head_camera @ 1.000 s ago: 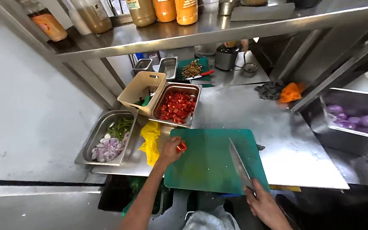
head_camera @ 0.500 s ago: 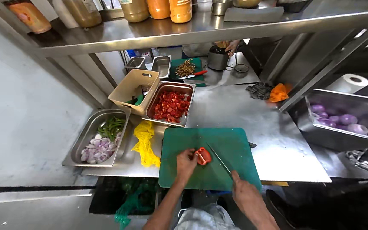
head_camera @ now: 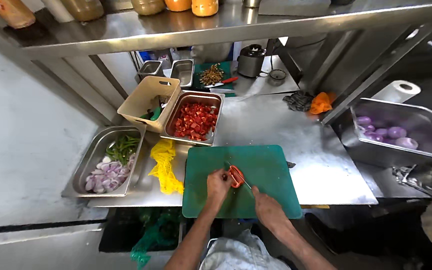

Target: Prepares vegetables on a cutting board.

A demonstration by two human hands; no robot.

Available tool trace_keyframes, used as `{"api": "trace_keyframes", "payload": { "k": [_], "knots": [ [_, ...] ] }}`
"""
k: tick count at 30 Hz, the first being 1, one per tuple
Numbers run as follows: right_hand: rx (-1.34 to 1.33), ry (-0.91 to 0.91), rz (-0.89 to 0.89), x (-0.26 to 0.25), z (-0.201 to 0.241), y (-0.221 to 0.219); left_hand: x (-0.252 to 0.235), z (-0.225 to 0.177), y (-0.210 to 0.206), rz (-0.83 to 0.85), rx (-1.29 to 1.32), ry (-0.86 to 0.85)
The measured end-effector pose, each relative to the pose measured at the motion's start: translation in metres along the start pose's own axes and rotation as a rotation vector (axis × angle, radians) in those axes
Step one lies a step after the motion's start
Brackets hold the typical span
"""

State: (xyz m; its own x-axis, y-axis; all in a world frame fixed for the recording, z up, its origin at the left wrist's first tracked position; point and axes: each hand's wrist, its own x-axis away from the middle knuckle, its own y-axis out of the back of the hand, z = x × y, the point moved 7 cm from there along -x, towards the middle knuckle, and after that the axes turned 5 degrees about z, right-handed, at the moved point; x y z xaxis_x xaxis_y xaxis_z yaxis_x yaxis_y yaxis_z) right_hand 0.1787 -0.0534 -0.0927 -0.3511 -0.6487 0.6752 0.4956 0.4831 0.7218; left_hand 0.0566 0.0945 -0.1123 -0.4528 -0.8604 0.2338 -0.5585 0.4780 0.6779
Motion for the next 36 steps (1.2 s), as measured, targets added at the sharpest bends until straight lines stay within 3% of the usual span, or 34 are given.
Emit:
{"api": "trace_keyframes", "payload": {
  "k": [7,11,15,19,23,28,31,36],
  "knots": [
    [-0.071,0.049,0.046,-0.025,-0.008,-0.003,0.004,0.028,-0.001,-0.062,0.059,0.008],
    [-0.034,0.006,-0.037,0.003,-0.014,0.011,0.008,0.028,0.001,-0.093,0.121,-0.006],
    [0.057,-0.002,0.003,0.032,0.004,0.018,0.009,0.028,0.000,-0.099,0.153,-0.001],
    [0.002,0.015,0.037,-0.002,0.010,-0.013,0.008,0.024,-0.003,-0.077,0.115,-0.003],
    [-0.065,0.067,0.096,-0.015,-0.001,-0.003,0.012,0.031,-0.001,-0.073,0.109,0.015],
    [-0.009,0.041,0.016,0.015,-0.003,0.013,0.020,0.036,0.001,-0.075,0.232,0.021],
    [0.054,0.035,0.069,0.030,0.012,0.012,0.023,0.035,0.002,-0.065,0.259,0.033],
    [-0.025,0.110,0.074,-0.009,0.015,-0.018,0.018,0.040,-0.001,-0.041,0.202,0.035]
  ]
}}
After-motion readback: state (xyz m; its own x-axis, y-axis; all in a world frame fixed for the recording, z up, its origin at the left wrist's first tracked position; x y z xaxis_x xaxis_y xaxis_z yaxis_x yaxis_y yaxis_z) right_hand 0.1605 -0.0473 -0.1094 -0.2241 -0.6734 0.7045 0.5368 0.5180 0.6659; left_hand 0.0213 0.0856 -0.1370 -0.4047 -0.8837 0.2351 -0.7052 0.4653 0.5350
